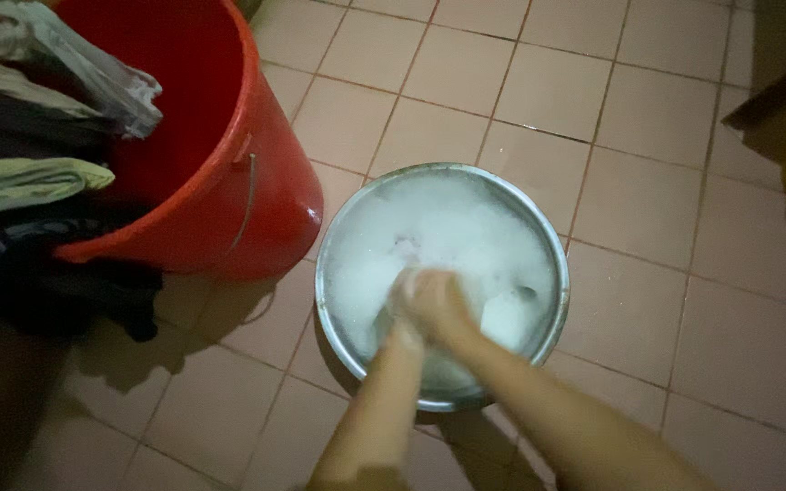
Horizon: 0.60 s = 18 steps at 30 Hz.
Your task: The person is hand-washing items of clothing in a basin of soapy water, scrubbing the fabric by hand and then wringing it out.
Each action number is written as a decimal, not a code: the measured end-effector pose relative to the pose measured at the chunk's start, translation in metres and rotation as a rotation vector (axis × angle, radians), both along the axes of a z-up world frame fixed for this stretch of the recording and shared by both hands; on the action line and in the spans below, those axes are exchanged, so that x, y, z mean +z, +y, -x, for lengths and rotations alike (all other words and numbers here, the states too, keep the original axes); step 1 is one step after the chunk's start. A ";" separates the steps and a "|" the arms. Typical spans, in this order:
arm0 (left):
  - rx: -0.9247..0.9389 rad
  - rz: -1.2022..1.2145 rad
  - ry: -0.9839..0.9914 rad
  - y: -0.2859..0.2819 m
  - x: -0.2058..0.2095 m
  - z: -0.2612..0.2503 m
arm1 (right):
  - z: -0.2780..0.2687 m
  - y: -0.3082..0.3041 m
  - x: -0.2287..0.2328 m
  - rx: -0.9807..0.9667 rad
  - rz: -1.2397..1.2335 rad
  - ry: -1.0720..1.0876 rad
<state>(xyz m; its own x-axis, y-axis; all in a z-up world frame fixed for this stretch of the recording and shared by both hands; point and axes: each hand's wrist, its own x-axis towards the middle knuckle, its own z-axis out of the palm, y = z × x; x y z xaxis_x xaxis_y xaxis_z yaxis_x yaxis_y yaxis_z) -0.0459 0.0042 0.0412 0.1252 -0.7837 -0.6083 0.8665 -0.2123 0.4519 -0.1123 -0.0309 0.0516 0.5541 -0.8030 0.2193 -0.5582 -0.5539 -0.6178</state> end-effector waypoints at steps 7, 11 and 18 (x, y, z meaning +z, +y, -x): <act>-0.055 -0.019 -0.029 0.001 -0.004 -0.001 | 0.001 -0.006 -0.028 -0.124 -0.113 0.066; -0.258 -0.102 -0.343 0.004 -0.016 -0.009 | 0.010 -0.003 -0.041 -0.075 -0.315 0.153; -0.887 -0.450 -1.552 0.029 -0.094 -0.019 | 0.071 -0.035 -0.072 0.027 -0.560 0.336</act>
